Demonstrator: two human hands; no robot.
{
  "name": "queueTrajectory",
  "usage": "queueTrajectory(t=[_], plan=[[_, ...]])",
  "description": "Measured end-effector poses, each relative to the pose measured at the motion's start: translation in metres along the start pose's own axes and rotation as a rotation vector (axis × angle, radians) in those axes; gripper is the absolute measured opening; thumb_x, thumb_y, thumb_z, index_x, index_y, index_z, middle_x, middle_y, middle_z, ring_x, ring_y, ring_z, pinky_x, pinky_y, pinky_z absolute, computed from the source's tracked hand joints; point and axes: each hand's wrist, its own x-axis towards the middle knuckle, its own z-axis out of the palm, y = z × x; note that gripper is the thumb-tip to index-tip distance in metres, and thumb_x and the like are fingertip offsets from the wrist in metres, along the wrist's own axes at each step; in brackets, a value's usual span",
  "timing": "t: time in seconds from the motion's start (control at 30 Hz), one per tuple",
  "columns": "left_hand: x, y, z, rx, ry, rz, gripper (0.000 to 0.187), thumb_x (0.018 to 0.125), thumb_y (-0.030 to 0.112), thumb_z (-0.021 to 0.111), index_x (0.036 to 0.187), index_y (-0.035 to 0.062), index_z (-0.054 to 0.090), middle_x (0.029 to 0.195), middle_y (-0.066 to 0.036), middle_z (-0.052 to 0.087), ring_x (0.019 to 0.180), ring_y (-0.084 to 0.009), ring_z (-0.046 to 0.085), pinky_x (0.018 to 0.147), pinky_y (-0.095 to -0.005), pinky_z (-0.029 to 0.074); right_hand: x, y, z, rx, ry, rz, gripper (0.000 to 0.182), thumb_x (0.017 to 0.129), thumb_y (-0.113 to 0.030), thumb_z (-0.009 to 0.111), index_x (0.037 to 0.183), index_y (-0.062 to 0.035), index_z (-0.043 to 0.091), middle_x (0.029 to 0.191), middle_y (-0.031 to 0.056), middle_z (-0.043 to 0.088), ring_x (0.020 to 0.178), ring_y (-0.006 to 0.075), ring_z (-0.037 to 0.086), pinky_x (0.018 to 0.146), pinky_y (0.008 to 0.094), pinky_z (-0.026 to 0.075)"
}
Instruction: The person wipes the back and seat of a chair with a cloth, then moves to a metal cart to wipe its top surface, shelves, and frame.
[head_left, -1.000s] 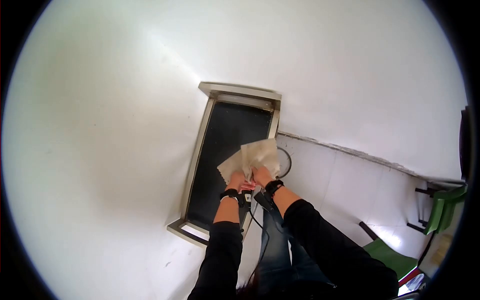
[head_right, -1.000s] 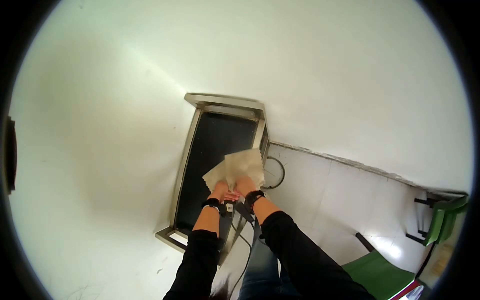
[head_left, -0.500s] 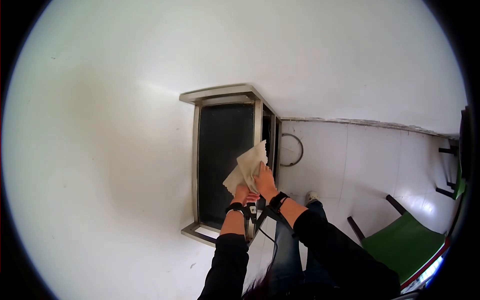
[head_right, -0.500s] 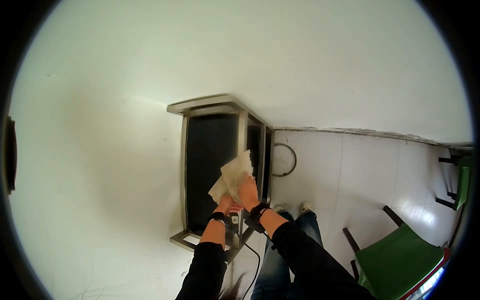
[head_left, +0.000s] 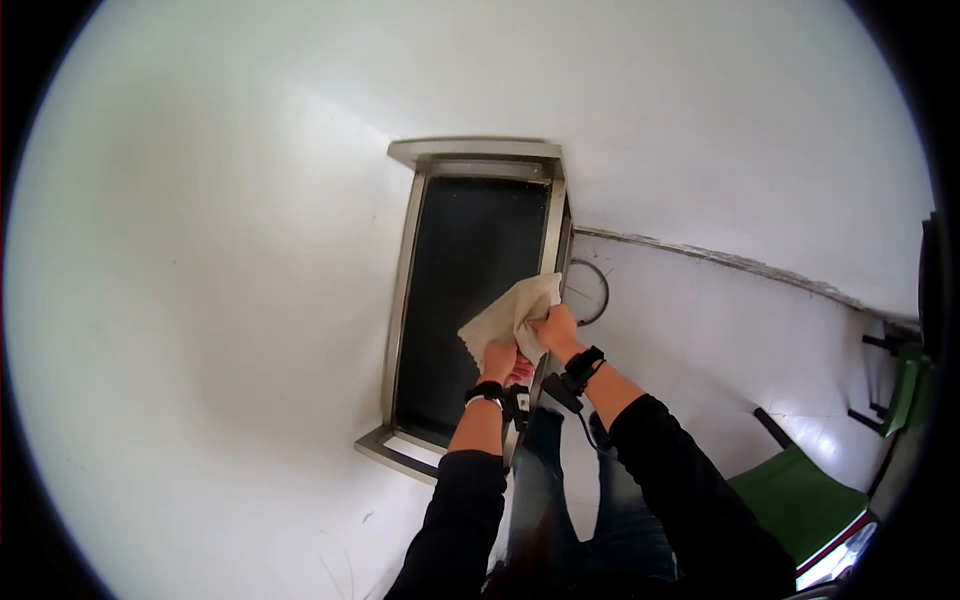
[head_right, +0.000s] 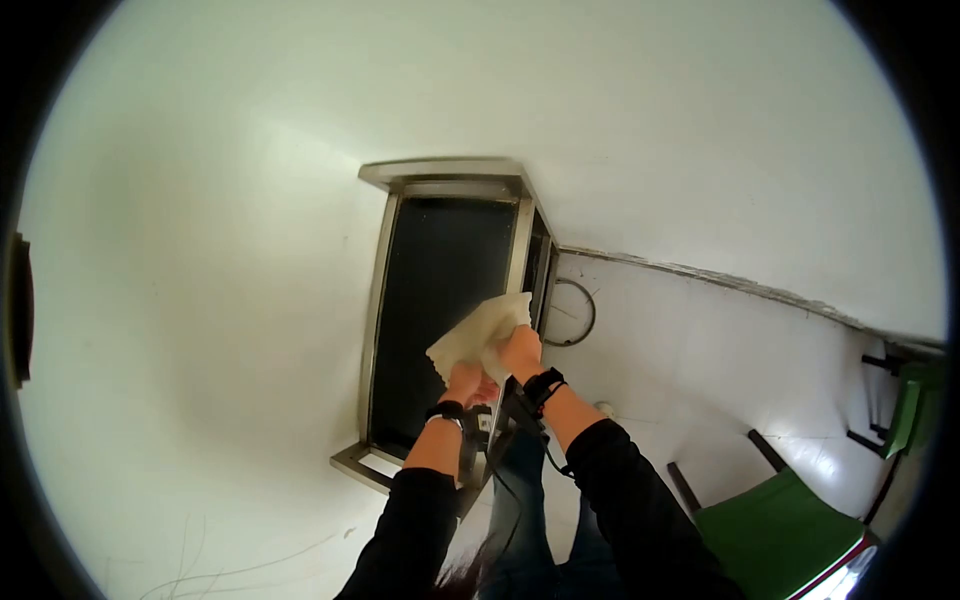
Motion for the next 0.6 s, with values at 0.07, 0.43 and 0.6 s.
queueTrajectory(t=[0.07, 0.43, 0.6], plan=[[-0.029, 0.05, -0.007, 0.114, -0.049, 0.037, 0.039, 0.082, 0.027, 0.034, 0.079, -0.0081, 0.051, 0.06, -0.02, 0.056, 0.047, -0.0279, 0.057, 0.037, -0.0347, 0.047, -0.002, -0.003, -0.004, 0.004, 0.005, -0.047, 0.033, 0.056, -0.024, 0.068, 0.064, 0.0059, 0.057, 0.067, 0.0233, 0.055, 0.066, 0.0363, 0.055, 0.055, 0.0388, 0.044], [-0.056, 0.111, -0.03, -0.027, -0.134, 0.222, 0.047, 0.08, 0.037, 0.042, 0.058, -0.0028, 0.054, 0.053, -0.014, 0.056, 0.04, -0.0225, 0.055, 0.033, -0.0315, 0.041, -0.026, -0.039, 0.001, -0.302, 0.165, 0.048, 0.03, 0.065, -0.024, 0.059, 0.081, 0.0005, 0.055, 0.076, 0.0205, 0.057, 0.075, 0.0348, 0.055, 0.063, 0.0378, 0.045], [-0.047, 0.132, -0.039, -0.104, -0.365, -0.084, 0.049, 0.079, 0.04, 0.043, 0.057, -0.0028, 0.055, 0.051, -0.013, 0.056, 0.039, -0.0206, 0.055, 0.034, -0.0295, 0.042, -0.008, -0.02, -0.001, -0.057, 0.221, 0.208, 0.029, 0.06, -0.011, 0.064, 0.082, 0.0055, 0.057, 0.069, 0.0206, 0.058, 0.064, 0.0293, 0.058, 0.058, 0.032, 0.046]])
